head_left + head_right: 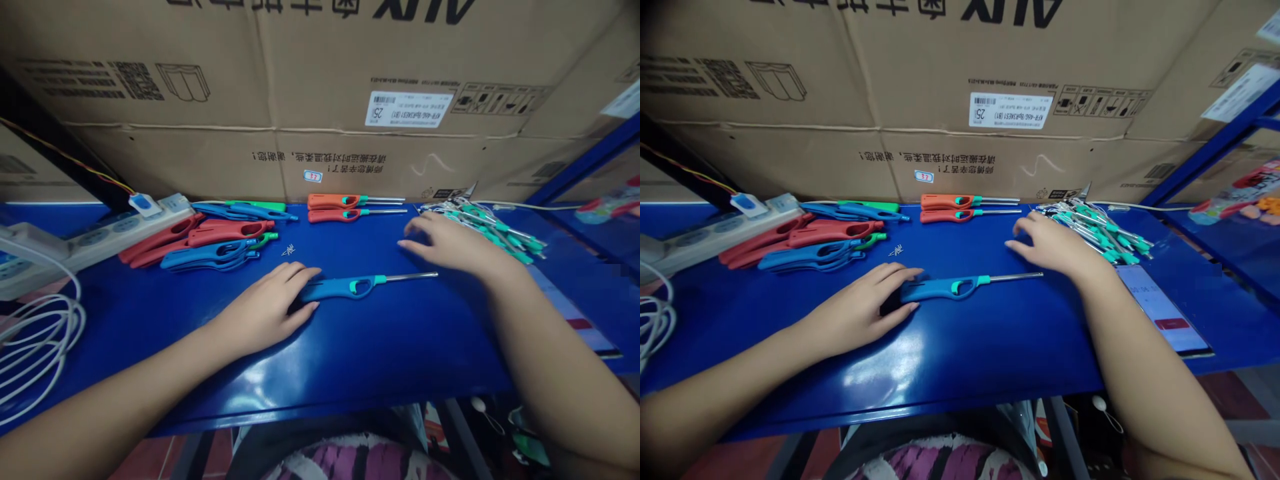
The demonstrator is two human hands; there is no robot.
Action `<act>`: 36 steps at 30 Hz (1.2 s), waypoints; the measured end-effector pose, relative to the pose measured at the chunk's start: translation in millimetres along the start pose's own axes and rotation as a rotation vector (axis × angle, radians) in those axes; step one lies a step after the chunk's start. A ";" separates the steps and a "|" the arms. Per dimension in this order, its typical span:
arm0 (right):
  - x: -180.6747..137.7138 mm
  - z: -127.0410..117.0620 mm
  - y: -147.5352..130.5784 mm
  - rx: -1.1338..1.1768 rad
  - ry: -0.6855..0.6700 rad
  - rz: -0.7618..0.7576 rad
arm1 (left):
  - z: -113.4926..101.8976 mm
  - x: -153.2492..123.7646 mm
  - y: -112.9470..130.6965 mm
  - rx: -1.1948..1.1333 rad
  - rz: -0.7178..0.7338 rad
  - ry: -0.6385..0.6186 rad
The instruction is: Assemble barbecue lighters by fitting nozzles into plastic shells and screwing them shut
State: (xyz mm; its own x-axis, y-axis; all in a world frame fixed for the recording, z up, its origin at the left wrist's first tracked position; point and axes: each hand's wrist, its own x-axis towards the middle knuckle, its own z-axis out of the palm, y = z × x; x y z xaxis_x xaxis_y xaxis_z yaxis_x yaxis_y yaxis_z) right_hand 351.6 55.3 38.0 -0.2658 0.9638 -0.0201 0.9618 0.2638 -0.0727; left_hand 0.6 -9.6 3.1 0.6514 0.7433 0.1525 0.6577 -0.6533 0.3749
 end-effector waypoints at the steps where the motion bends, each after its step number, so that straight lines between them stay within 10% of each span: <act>1: 2.2 1.7 7.7 -0.111 0.035 0.147 | 0.2 -0.6 0.6 -0.005 -0.001 0.004; 4: 6.4 3.4 28.4 -0.203 -0.086 0.413 | 2.0 -1.8 2.3 -0.026 -0.011 0.011; 8: -1.9 -19.0 30.0 -0.191 -0.113 0.399 | 4.8 -2.7 5.8 -0.074 -0.021 0.004; 14: -21.6 -52.3 -32.4 0.296 0.670 0.334 | 7.8 -4.3 9.6 -0.119 -0.004 0.017; 19: -11.6 -12.4 -104.5 0.891 0.449 -0.013 | 7.4 -6.8 13.3 -0.114 0.027 -0.006; 23: -8.4 22.9 -142.5 0.874 0.286 -0.163 | 7.5 -9.0 18.2 -0.090 0.042 -0.013; 36: -6.1 23.3 -142.0 1.058 0.306 -0.044 | 10.2 -10.7 20.6 -0.080 0.074 -0.026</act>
State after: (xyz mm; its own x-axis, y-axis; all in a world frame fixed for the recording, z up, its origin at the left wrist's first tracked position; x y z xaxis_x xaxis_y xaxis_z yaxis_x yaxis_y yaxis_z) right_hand 215.1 11.0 25.2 -0.1307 0.9616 0.2413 0.3718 0.2731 -0.8872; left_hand 11.0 -32.5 -0.2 0.7072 0.6888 0.1594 0.5758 -0.6919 0.4355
